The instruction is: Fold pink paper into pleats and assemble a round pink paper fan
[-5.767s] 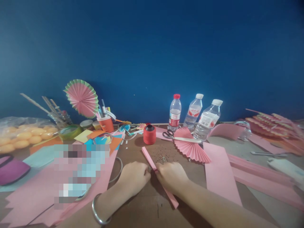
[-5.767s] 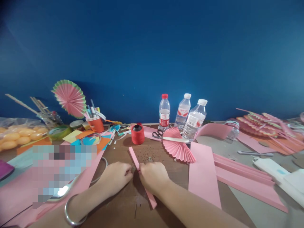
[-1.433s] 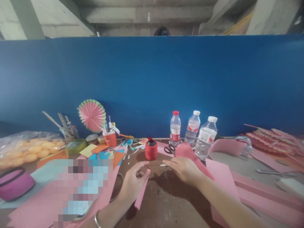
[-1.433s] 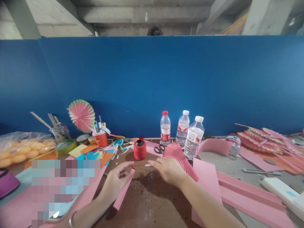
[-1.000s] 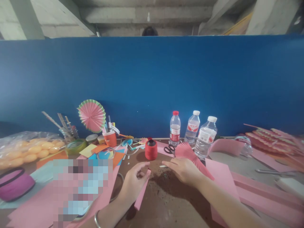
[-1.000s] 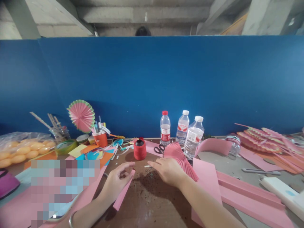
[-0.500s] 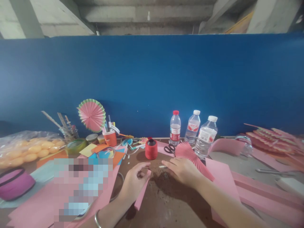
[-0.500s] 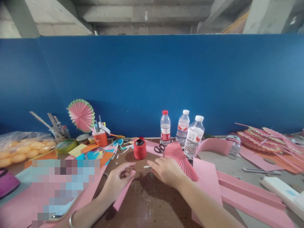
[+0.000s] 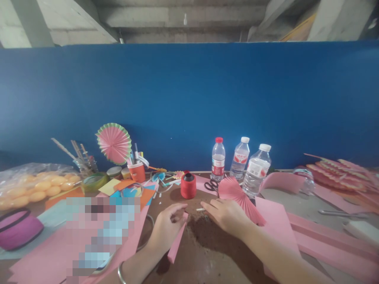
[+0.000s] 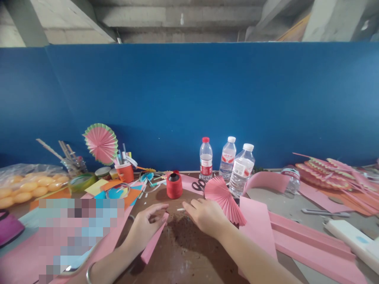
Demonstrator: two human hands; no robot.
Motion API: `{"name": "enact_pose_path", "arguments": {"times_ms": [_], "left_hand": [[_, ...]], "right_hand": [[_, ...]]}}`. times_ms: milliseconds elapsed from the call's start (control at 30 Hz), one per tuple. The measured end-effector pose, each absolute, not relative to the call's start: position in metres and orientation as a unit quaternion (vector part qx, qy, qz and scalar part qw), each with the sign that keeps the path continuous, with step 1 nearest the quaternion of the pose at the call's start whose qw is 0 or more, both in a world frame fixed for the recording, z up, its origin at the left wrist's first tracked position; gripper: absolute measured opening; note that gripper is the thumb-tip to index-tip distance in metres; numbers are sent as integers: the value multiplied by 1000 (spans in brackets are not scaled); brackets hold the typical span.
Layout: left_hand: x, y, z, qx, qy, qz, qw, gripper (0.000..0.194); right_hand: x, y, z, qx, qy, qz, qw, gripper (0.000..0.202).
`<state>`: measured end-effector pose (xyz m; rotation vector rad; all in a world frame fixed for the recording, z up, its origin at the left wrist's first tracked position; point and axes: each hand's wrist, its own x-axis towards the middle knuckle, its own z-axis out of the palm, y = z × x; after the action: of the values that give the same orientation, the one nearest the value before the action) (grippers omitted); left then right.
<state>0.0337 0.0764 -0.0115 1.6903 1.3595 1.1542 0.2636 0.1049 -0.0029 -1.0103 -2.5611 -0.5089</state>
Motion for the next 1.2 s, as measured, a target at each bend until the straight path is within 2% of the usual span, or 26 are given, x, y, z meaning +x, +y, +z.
{"name": "enact_pose_path", "arguments": {"times_ms": [300,367,567,900,1200], "left_hand": [[34,76,-8,662,536,419,314,27],[33,78,-10,660,538,416,319,27],[34,77,-9,660,532,414,332,27],[33,78,-10,632,550,427,340,23],[35,79,-8,561,567,445,408,22]], "right_hand": [[253,95,7,-387,-900,-152,129,13],[250,92,10,-392,-899,-145,127,15],[249,86,12,-406,-893,-141,131,38],[247,86,12,-408,-895,-132,125,33],[242,82,8,-424,-884,-127,149,27]]}}
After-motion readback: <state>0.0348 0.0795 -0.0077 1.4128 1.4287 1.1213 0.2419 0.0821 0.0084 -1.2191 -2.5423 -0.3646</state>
